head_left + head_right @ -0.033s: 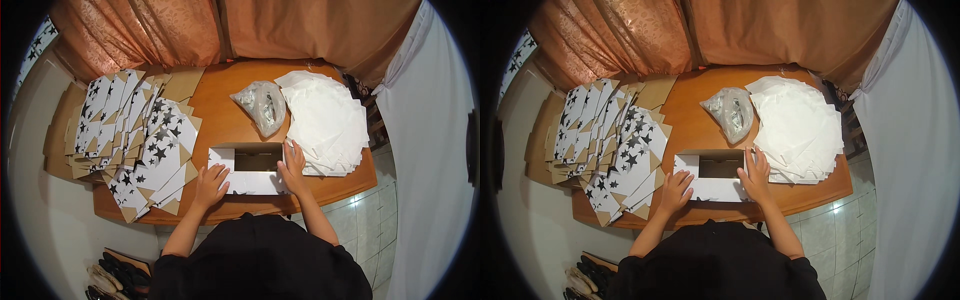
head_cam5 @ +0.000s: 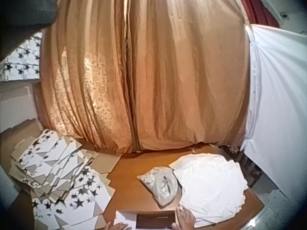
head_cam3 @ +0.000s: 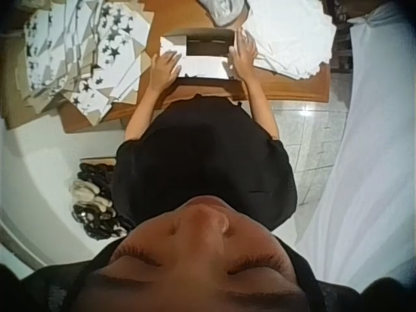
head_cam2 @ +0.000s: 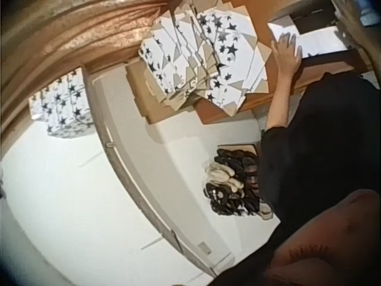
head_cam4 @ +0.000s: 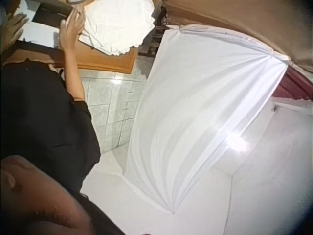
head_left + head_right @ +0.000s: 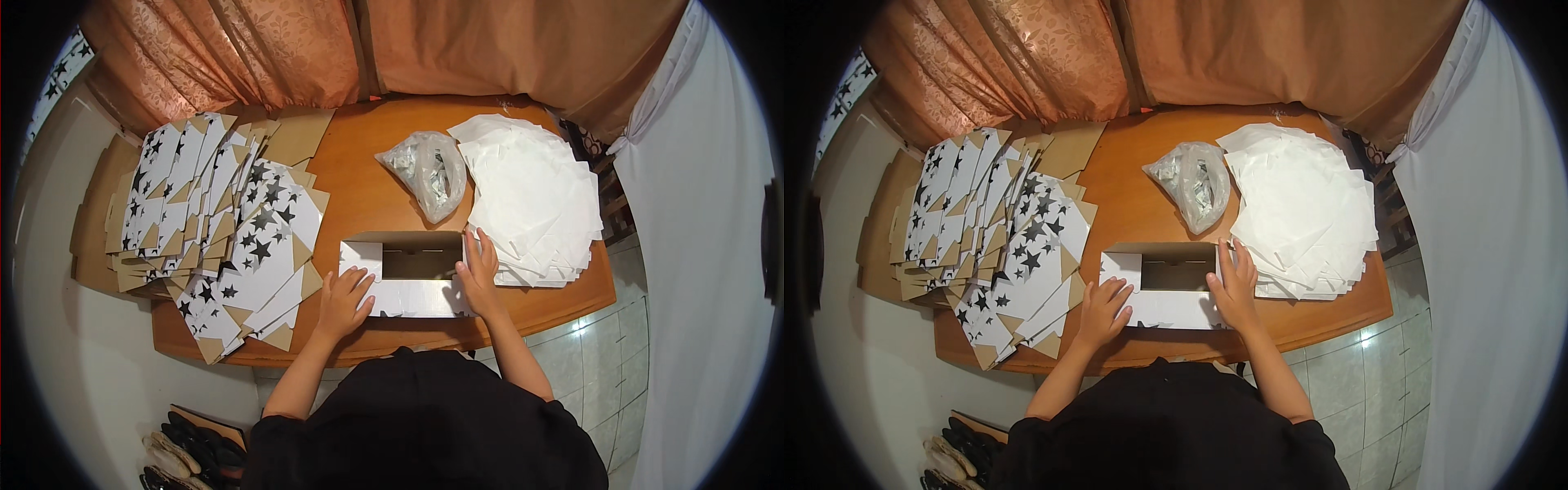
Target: Assembling cardboard shoe boxes and placing tissue paper inside.
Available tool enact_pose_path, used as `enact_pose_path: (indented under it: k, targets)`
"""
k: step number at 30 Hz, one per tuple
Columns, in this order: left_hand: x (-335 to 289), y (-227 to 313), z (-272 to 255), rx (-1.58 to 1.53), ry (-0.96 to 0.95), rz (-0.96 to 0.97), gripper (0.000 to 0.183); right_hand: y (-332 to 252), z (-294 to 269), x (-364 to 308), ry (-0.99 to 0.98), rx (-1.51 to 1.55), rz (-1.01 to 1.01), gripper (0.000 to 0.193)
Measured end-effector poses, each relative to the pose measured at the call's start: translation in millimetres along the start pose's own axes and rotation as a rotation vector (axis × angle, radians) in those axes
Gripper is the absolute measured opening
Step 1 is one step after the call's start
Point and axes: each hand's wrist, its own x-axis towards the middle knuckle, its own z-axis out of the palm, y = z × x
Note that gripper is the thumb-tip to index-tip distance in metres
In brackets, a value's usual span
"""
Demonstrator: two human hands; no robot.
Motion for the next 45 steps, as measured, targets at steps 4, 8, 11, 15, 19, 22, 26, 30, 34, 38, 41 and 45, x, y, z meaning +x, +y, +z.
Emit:
enact_pose_path:
  k: [4, 8, 11, 15, 19, 22, 26, 30, 34, 38, 41, 45]
  targets:
    - [2.3, -0.8, 0.5, 0.069, -0.090, -0.024, 0.038, 12.5, 3.1, -1.5, 0.049, 0.123, -0.013, 0.057]
    - [5.7, -1.4, -0.8, 0.046, -0.093, -0.007, 0.036, 15.5, 4.1, -3.0, 0.131, 0.254, 0.002, 0.056]
    - [7.3, 1.7, -5.3, -0.036, -0.042, -0.032, 0.038, 20.4, 3.7, -3.7, 0.179, 0.265, 0.031, 0.060]
    - [18.5, 8.2, 3.4, -0.102, 0.135, -0.040, 0.044, 18.1, 0.7, -5.9, 0.154, 0.164, 0.139, 0.075]
    - [26.4, 10.6, 16.4, 0.045, 0.240, -0.059, 0.055, 23.0, 4.3, -10.2, 0.091, -0.073, 0.234, 0.085]
    - [26.8, 7.3, 20.4, 0.041, 0.280, -0.081, 0.058, 20.6, 5.6, -10.6, 0.085, -0.139, 0.265, 0.085]
    - [24.6, 8.0, 20.5, 0.016, 0.297, -0.094, 0.062, 19.8, 6.5, -6.9, 0.080, -0.302, 0.209, 0.090]
    - [21.8, 4.1, 19.7, 0.024, 0.296, -0.089, 0.061, 19.9, 6.3, -6.3, 0.085, -0.238, 0.157, 0.079]
    - [30.6, -2.6, 9.0, -0.300, 0.450, -0.216, 0.060, 43.0, 5.2, -5.9, 0.086, 0.020, 0.149, 0.067]
    - [46.0, -8.8, -2.8, -0.604, 0.426, -0.464, 0.072, 55.9, 6.3, 4.1, 0.089, 0.193, 0.225, 0.056]
    - [48.8, -12.1, -3.1, -0.298, 0.109, -0.398, 0.097, 42.6, 3.6, 6.4, 0.027, 0.010, 0.243, 0.051]
    - [54.3, -6.8, -3.7, -0.231, -0.001, -0.449, 0.093, 37.5, 6.7, 3.9, -0.039, -0.002, 0.350, 0.051]
